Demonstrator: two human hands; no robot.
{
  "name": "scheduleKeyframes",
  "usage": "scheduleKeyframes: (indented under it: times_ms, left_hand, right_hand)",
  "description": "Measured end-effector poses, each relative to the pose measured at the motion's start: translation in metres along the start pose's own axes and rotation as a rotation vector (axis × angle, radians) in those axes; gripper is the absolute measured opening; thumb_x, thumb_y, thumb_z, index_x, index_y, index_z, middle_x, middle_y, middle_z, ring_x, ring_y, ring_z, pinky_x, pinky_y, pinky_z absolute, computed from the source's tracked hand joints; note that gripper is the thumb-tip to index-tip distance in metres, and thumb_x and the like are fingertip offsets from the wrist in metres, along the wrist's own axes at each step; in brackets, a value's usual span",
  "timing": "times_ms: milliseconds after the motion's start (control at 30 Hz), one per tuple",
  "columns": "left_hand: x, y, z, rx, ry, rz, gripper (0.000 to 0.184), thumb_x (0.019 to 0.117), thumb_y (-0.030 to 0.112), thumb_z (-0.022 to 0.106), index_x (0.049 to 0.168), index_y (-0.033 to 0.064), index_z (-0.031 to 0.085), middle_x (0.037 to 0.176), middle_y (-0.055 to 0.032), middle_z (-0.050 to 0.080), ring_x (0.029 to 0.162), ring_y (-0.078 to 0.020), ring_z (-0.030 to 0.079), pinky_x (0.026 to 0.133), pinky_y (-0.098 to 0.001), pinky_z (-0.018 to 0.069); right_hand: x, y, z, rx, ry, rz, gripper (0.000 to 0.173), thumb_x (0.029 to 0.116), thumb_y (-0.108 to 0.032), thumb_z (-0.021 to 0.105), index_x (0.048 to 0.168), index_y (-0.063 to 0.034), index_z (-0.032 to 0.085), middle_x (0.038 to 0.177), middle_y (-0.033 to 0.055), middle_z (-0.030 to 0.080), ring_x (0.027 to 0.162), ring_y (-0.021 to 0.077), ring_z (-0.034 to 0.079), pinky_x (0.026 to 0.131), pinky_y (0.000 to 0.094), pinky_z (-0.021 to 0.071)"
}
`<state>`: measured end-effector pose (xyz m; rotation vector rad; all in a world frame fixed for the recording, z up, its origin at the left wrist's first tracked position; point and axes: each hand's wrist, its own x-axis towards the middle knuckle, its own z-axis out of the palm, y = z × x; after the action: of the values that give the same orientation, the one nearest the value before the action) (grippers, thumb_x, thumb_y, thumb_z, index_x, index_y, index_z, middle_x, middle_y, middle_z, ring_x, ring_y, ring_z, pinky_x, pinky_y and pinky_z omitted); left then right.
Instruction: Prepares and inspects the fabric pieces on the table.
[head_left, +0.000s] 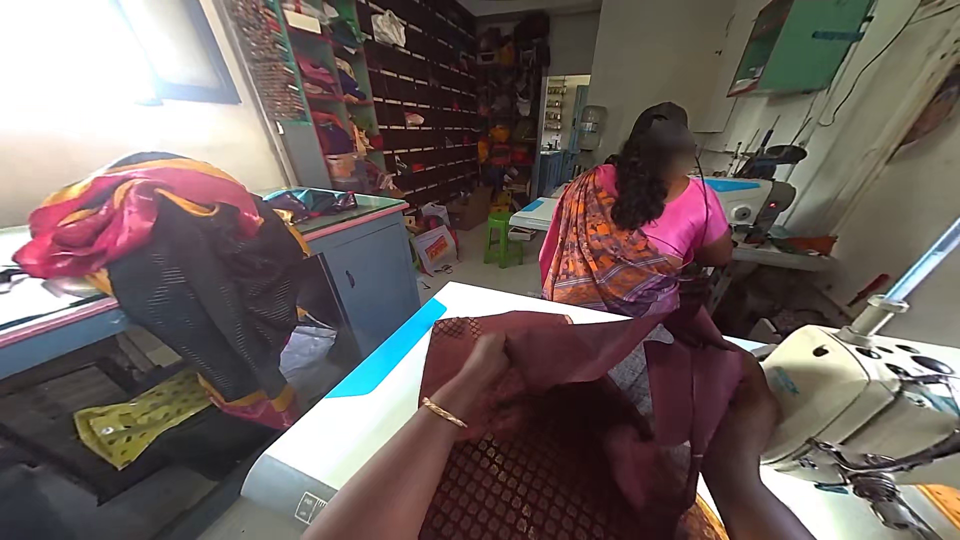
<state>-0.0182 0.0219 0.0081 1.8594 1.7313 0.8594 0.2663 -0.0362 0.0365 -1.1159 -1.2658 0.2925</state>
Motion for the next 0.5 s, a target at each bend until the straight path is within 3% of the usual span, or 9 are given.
scheduleKeyframes:
  times_ms: [67, 133, 200, 267, 300, 333, 367, 433, 500]
  left_hand:
    - [0.010, -0.032, -0.025, -0.227, 0.304, -0.027, 0.028, 0.1061, 0.007, 0.051, 0.126, -0.0118, 0.057, 0.120, -0.0258, 0.066, 0.108, -0.0318, 0.068, 0.098, -0.0474, 0.0550]
    - [0.010, -0.067, -0.056, -0.448, 0.652, -0.091, 0.039, 0.1016, 0.004, 0.056, 0.137, -0.0121, 0.048, 0.131, -0.0294, 0.059, 0.116, -0.0347, 0.063, 0.100, -0.0482, 0.0529]
    - [0.001, -0.088, -0.087, -0.563, 0.896, -0.216, 0.059, 0.1020, 0.012, 0.056, 0.152, -0.0080, 0.032, 0.150, -0.0346, 0.040, 0.134, -0.0434, 0.048, 0.108, -0.0561, 0.0433]
    - [-0.006, -0.098, -0.107, -0.580, 0.983, -0.361, 0.071, 0.1031, 0.026, 0.059, 0.158, -0.0032, 0.025, 0.159, -0.0348, 0.028, 0.146, -0.0475, 0.034, 0.116, -0.0609, 0.0323]
    - [-0.009, -0.099, -0.110, -0.558, 0.940, -0.410, 0.068, 0.1051, 0.032, 0.057, 0.155, -0.0055, 0.031, 0.155, -0.0367, 0.034, 0.143, -0.0494, 0.037, 0.115, -0.0631, 0.0324]
    - [-0.011, -0.095, -0.108, -0.519, 0.836, -0.446, 0.063, 0.1081, 0.038, 0.050, 0.148, -0.0087, 0.040, 0.146, -0.0373, 0.046, 0.135, -0.0492, 0.047, 0.110, -0.0634, 0.0376]
    - [-0.012, -0.087, -0.103, -0.480, 0.670, -0.468, 0.063, 0.1107, 0.045, 0.040, 0.142, -0.0092, 0.048, 0.136, -0.0338, 0.056, 0.123, -0.0446, 0.057, 0.103, -0.0593, 0.0452]
    - [-0.007, -0.068, -0.088, -0.410, 0.313, -0.445, 0.065, 0.1126, 0.046, 0.028, 0.137, -0.0089, 0.053, 0.129, -0.0292, 0.061, 0.112, -0.0375, 0.063, 0.098, -0.0525, 0.0491]
    - [-0.002, -0.053, -0.068, -0.211, 0.037, -0.344, 0.060, 0.1124, 0.043, 0.034, 0.138, -0.0076, 0.055, 0.132, -0.0290, 0.060, 0.120, -0.0401, 0.061, 0.103, -0.0562, 0.0472]
  right_hand:
    - [-0.009, -0.026, -0.003, 0.029, -0.047, 0.000, 0.029, 0.1010, 0.000, 0.050, 0.126, 0.0142, 0.056, 0.100, 0.0167, 0.066, 0.088, 0.0071, 0.061, 0.084, 0.0252, 0.0513]
    - [-0.015, -0.027, 0.000, 0.130, -0.091, -0.103, 0.028, 0.0965, -0.001, 0.050, 0.120, 0.0115, 0.059, 0.095, 0.0074, 0.068, 0.086, -0.0014, 0.062, 0.081, 0.0181, 0.0526]
    - [-0.019, -0.018, 0.005, 0.202, -0.208, -0.233, 0.028, 0.0914, -0.001, 0.051, 0.115, 0.0088, 0.062, 0.096, 0.0036, 0.070, 0.088, -0.0025, 0.064, 0.083, 0.0184, 0.0542]
    - [-0.027, -0.018, 0.008, 0.253, -0.429, -0.271, 0.024, 0.0929, 0.003, 0.050, 0.109, 0.0089, 0.067, 0.096, 0.0068, 0.072, 0.090, 0.0037, 0.067, 0.087, 0.0228, 0.0548]
    - [-0.031, -0.016, 0.007, 0.290, -0.614, -0.329, 0.025, 0.0964, -0.001, 0.050, 0.110, 0.0096, 0.069, 0.100, 0.0120, 0.073, 0.094, 0.0111, 0.068, 0.090, 0.0291, 0.0551]
    - [-0.033, -0.012, 0.007, 0.330, -0.824, -0.421, 0.031, 0.1035, -0.015, 0.049, 0.116, 0.0049, 0.069, 0.109, 0.0125, 0.074, 0.102, 0.0141, 0.070, 0.095, 0.0325, 0.0562]
    - [-0.035, -0.010, 0.008, 0.385, -1.035, -0.478, 0.046, 0.1083, -0.040, 0.047, 0.123, -0.0013, 0.067, 0.117, 0.0099, 0.072, 0.109, 0.0124, 0.068, 0.098, 0.0318, 0.0556]
    - [-0.039, -0.016, 0.011, 0.513, -1.336, -0.441, 0.073, 0.0968, -0.065, 0.054, 0.132, -0.0013, 0.064, 0.130, 0.0122, 0.068, 0.123, 0.0148, 0.063, 0.108, 0.0350, 0.0502]
    - [-0.041, -0.018, 0.012, 0.527, -1.338, -0.394, 0.072, 0.0960, -0.065, 0.056, 0.128, -0.0003, 0.066, 0.130, 0.0129, 0.068, 0.126, 0.0163, 0.062, 0.110, 0.0363, 0.0493]
